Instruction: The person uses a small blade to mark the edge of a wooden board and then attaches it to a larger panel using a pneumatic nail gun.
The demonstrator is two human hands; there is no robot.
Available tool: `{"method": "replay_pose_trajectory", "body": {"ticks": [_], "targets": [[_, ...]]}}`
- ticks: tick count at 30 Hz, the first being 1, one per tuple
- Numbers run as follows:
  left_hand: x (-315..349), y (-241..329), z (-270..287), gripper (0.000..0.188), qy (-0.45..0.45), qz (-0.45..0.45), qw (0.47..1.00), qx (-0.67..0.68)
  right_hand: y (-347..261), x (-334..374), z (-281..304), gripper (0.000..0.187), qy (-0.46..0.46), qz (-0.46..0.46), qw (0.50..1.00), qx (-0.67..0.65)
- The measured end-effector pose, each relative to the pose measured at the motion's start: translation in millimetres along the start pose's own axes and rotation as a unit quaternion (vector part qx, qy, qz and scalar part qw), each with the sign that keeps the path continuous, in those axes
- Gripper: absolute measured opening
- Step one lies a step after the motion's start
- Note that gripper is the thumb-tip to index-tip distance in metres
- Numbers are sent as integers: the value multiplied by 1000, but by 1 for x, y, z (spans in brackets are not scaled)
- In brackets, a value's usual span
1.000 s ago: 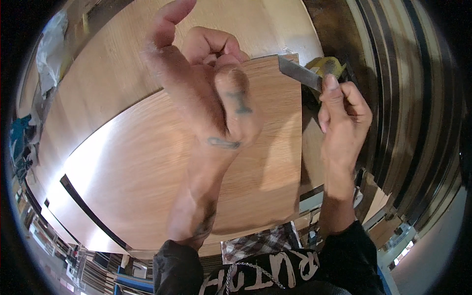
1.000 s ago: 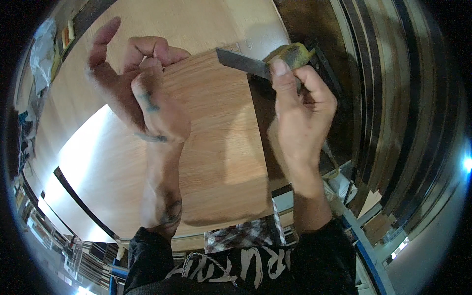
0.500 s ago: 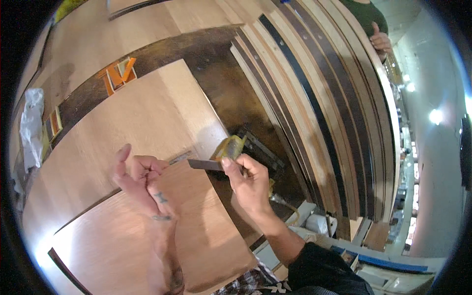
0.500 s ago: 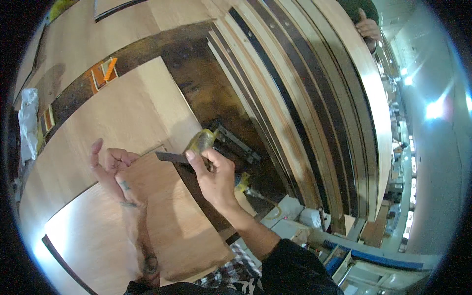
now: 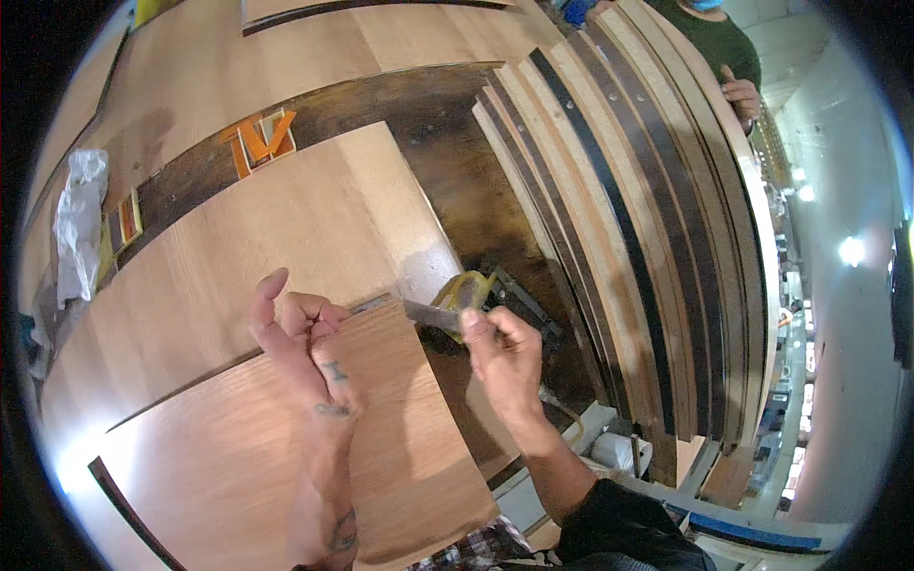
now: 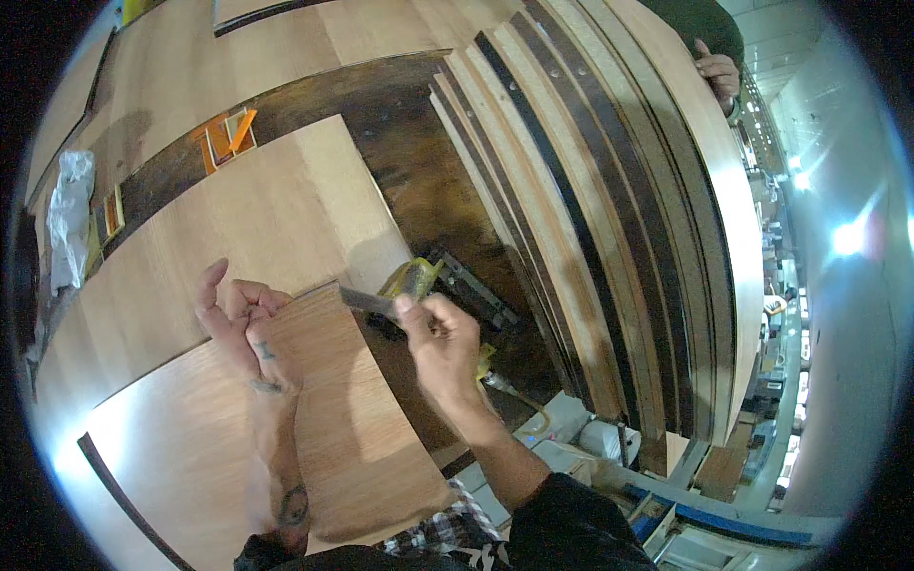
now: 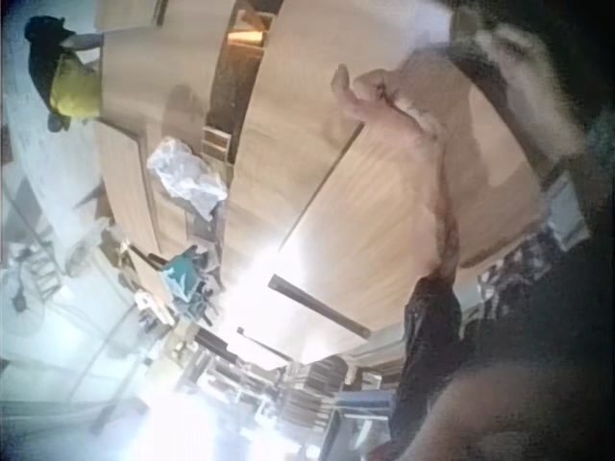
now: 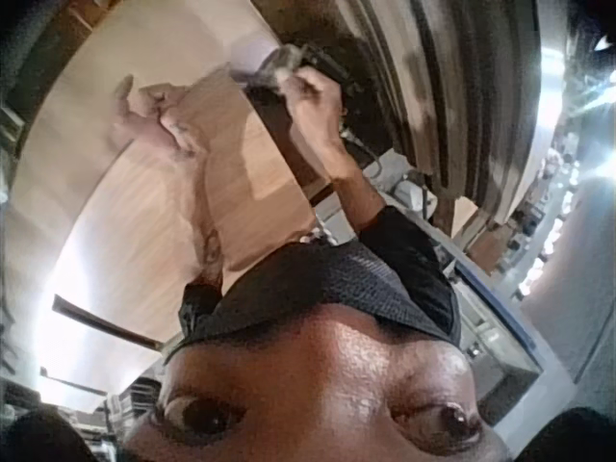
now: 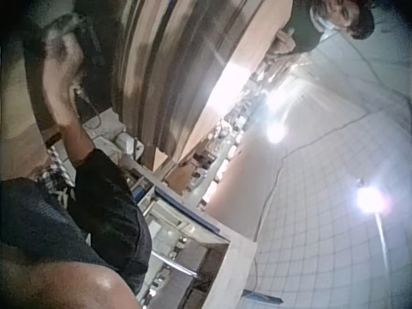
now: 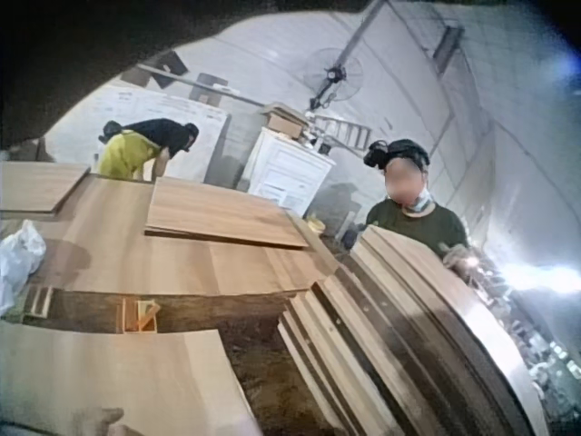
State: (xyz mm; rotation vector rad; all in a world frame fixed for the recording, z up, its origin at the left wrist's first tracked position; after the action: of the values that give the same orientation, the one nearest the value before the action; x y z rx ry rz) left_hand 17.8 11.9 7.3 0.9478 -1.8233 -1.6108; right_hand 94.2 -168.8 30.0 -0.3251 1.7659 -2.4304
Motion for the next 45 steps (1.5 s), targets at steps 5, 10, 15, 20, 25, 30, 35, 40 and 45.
{"method": "replay_pose_trajectory", "body": {"ticks": [5,10,15,20,25,30,35,40,45], "targets": [[-2,-5,12,55,75,44,996,-23,-2,-4,-22,20,48,72,995,44],[-3,-3,-19,56,-4,-41,999,-2,-31,-2,17,36,-8,-62,993,-102],[-5,-4,2,64,-18,-41,999,-29,-13,1,-14,34,-105,-103,988,-49],[-7,-4,0,69,-17,-29,999,9,-6,-5,-29,30,-65,-64,989,-113],[-5,-6,-5,70,-8,-34,999,26,-2,-1,-29,31,-56,-59,994,-74],[-4,-10,-9,62,-3,-25,999,35,-7,-4,-37,30,-31,-76,995,-55],[-5,-12,-2,60,-7,-51,999,10,-4,0,-19,30,-6,-103,992,-77],[-5,-4,-1,55,16,-9,999,33,9,-4,-33,21,-51,-51,995,67],[-8,-2,-7,55,-5,-45,998,47,5,-11,-32,21,-4,36,999,38]]}}
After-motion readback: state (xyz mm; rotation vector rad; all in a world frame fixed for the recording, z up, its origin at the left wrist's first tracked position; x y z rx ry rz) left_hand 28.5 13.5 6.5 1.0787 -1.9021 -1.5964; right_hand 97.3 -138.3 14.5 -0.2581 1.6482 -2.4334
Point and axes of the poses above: each hand's wrist, its own x-axis away from the middle knuckle, its own z-axis out of the back of the hand, y = z × x, the point moved 2 cm from there along -x, towards the middle knuckle, and after that the axes turned 7 degrees about z, right-handed, at the moved point
